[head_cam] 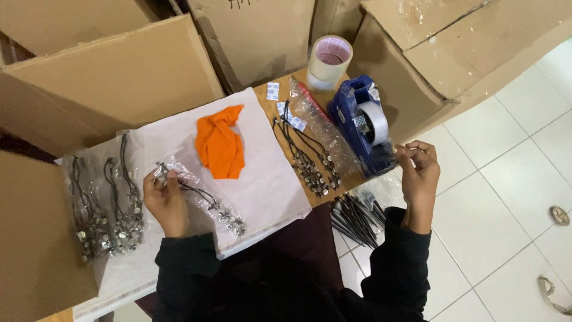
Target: Packaging small jewelry items into orange drawstring bags and then into clear plastic sleeves using a small rod to assist.
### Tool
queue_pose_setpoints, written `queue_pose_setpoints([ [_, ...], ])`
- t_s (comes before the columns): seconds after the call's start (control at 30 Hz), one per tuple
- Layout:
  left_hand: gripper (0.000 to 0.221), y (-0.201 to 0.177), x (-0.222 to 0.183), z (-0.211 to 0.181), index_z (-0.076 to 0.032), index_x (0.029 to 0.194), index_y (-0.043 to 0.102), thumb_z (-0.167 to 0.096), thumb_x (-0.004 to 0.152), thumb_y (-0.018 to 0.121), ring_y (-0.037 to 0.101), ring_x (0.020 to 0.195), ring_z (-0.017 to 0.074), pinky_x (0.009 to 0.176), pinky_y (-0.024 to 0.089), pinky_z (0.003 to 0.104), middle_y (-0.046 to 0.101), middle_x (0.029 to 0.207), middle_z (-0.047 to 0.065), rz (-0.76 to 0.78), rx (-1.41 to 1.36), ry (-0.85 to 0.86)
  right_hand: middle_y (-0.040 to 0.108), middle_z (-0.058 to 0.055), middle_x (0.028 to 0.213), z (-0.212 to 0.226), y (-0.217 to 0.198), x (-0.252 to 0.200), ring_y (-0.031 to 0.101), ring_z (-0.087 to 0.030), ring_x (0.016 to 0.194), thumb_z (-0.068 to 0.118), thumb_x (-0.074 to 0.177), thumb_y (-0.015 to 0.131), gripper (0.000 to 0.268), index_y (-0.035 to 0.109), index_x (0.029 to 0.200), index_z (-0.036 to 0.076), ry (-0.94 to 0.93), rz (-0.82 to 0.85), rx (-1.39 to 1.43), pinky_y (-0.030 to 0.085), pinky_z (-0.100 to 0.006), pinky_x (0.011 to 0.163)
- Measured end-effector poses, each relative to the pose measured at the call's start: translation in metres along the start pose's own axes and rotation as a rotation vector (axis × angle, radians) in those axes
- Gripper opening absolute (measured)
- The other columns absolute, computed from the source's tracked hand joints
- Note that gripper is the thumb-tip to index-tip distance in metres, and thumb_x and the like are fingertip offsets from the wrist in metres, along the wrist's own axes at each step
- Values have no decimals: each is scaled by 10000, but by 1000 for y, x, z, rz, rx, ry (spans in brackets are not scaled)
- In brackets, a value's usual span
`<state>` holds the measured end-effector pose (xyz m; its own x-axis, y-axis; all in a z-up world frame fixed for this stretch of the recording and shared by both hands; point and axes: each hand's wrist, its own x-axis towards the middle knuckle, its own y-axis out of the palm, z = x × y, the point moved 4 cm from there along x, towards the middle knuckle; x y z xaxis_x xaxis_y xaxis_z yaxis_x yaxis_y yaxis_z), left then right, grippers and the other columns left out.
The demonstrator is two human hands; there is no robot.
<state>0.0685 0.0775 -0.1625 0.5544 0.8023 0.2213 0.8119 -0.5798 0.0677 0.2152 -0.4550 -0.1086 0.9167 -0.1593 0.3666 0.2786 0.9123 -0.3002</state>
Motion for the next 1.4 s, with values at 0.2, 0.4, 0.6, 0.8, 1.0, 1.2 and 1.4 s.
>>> queue_pose_setpoints([
  [0.2,211,-7,7,19,-86,1216,588,-13,1034,664,640,863,103,718,538,208,665,1003,44,8,38,-8,492,-170,1115,14,0,-14,661,-367,1121,-38,986,613,158,650,832,-33,33,-76,130,531,-480,1031],
  [0.4,218,-5,3,12,-99,1223,591,-22,1033,667,624,894,98,770,537,217,656,1013,43,2,43,-14,500,-159,1129,20,12,-24,647,-333,1154,16,908,575,177,569,731,20,65,-246,281,495,-437,1051],
  [0.6,219,-8,4,14,-109,1222,585,-10,1042,661,631,912,88,810,538,229,676,1047,37,13,71,-36,462,-102,1107,13,23,-35,638,-298,1180,14,884,522,213,472,683,68,109,-378,504,445,-343,957],
  [0.8,203,-4,1,3,-119,1219,587,-13,1058,651,638,931,85,845,541,232,670,1050,27,8,65,-46,449,-84,1089,24,27,-35,624,-286,1200,-17,868,488,238,425,665,92,141,-428,589,406,-278,869],
  [1.0,177,-3,-1,-3,-87,1199,566,-136,1059,663,623,956,99,867,498,226,665,1024,36,-9,155,-108,474,-7,1159,-6,24,-40,579,-233,1240,51,1004,525,315,508,715,174,154,-331,687,475,-381,1103],
  [1.2,171,-3,1,-2,-47,1215,576,-88,1062,643,640,998,130,889,519,248,680,1088,72,26,155,-36,477,-5,1151,1,28,-40,574,-196,1221,-23,1000,489,308,510,761,171,121,-365,608,461,-343,1125],
  [1.4,178,-3,0,0,-48,1216,565,-101,1068,650,637,985,130,861,520,239,676,1083,86,17,171,-55,425,-9,1080,6,37,-42,491,-155,1103,-40,1010,472,337,432,736,153,41,-478,456,416,-415,1203],
])
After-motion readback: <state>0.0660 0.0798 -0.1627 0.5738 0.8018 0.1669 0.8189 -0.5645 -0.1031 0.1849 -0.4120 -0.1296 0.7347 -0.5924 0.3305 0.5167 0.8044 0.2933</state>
